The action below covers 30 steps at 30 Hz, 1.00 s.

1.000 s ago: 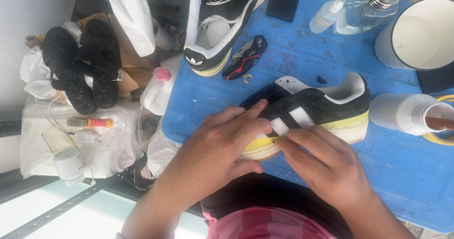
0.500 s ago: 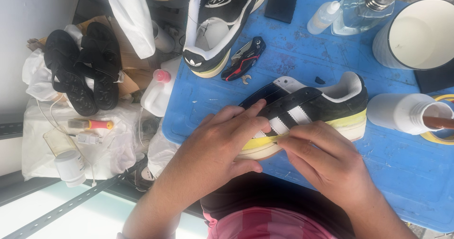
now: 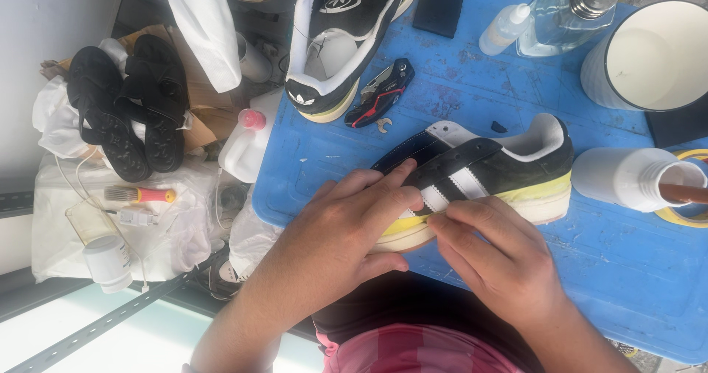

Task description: The person paints the sole of a black and white sneaker with a white substance using a brush. They repeatedly dip the brush into a container and apply the paint to the midsole area, rotating the shoe to cover different sections.

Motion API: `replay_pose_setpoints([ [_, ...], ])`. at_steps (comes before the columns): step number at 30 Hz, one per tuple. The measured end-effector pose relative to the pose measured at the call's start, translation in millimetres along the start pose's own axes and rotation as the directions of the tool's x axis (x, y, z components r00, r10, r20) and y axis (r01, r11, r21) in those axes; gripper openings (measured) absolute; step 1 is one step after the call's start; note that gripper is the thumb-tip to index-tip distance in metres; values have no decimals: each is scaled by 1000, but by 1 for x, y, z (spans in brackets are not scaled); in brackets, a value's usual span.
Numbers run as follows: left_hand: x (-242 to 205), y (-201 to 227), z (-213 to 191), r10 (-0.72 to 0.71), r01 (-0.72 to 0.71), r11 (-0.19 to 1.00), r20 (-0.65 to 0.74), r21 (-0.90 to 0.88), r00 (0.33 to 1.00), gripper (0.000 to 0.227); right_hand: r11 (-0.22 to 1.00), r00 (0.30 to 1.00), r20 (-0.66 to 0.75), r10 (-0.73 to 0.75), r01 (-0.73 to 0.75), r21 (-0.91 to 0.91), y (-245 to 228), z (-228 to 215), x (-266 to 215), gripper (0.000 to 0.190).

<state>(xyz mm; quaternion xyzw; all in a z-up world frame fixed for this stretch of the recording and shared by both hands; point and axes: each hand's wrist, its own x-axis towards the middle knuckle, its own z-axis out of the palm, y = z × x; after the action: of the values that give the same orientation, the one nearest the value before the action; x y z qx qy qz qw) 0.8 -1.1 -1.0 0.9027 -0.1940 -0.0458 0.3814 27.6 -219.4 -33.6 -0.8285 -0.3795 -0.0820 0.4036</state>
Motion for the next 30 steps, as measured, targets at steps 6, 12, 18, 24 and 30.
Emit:
replay_pose_setpoints([
  [6,-1,-2,-2,1,0,1000,13,-25,1000,66,992,992,-48,119,-117,41,-1,0,-5,21],
  [12,1,0,0,-18,18,1000,17,0,1000,65,993,996,13,93,-93,75,0,-11,-4,24],
  [18,0,0,-1,-12,12,1000,21,-6,1000,65,998,999,45,26,-28,47,0,-7,2,29],
  [24,1,0,0,-12,12,1000,10,10,1000,66,999,999,13,42,-42,34,-3,-11,-1,26],
  [30,-3,5,-2,23,-16,996,-82,85,996,64,955,957,-13,290,-291,-59,-4,-49,-51,18],
])
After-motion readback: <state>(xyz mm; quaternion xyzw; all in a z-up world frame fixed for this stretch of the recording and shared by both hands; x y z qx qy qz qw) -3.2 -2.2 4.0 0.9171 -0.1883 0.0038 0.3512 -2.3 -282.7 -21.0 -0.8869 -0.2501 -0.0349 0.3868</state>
